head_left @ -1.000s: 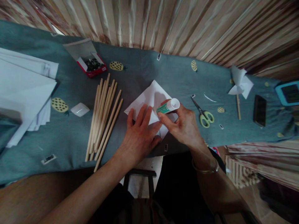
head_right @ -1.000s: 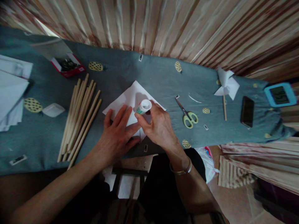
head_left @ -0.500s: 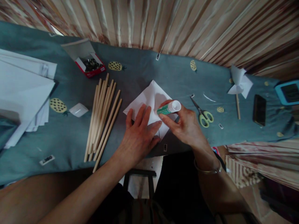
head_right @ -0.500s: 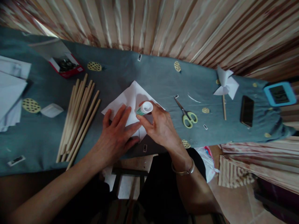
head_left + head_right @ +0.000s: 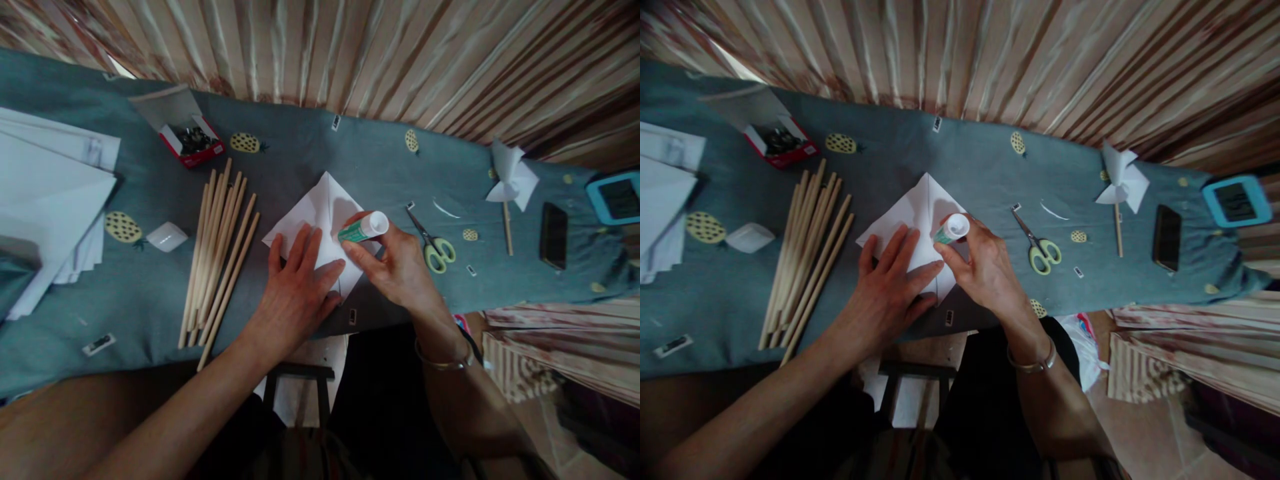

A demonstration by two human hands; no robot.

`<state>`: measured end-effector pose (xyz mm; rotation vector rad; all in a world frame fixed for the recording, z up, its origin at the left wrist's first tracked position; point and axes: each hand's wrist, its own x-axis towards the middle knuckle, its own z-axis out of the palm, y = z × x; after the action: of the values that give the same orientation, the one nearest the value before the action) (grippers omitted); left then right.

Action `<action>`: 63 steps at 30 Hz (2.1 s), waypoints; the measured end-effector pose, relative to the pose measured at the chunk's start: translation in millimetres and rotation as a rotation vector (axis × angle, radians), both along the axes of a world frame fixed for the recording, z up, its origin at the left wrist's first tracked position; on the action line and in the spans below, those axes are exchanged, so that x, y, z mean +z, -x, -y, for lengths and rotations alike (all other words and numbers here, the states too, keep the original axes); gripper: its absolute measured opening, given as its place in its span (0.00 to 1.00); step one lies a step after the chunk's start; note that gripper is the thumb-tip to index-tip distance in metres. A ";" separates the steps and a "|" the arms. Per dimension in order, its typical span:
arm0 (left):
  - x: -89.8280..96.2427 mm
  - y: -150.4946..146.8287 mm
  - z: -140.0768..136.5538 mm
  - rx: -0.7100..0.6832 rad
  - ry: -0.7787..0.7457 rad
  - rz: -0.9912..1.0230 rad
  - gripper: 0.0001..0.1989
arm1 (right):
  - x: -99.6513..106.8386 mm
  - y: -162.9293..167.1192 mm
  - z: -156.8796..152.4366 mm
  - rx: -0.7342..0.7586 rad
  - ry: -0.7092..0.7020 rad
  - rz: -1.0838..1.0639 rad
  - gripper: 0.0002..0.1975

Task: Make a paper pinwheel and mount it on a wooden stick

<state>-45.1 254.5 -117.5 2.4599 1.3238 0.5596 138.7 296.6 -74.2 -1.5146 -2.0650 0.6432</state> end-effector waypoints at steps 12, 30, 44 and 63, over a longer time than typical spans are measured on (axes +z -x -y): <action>-1.4 0.7 0.5 -0.004 -0.007 -0.012 0.24 | -1.9 3.0 -4.3 -0.009 -0.008 0.003 0.08; 1.3 0.7 -0.1 -0.011 -0.001 -0.025 0.23 | -17.1 8.3 -14.1 -0.126 0.100 -0.272 0.14; 0.3 6.0 0.4 -0.045 -0.063 -0.029 0.33 | -18.1 -5.2 -38.1 -0.344 0.467 -1.238 0.14; 13.6 153.4 -17.0 0.348 -0.014 0.057 0.15 | -14.5 -16.4 -24.6 -0.263 0.598 -1.435 0.13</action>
<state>-198.5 271.5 -103.9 2.2156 1.7420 0.7145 155.1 321.3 -88.6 -0.9397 -0.5809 1.6612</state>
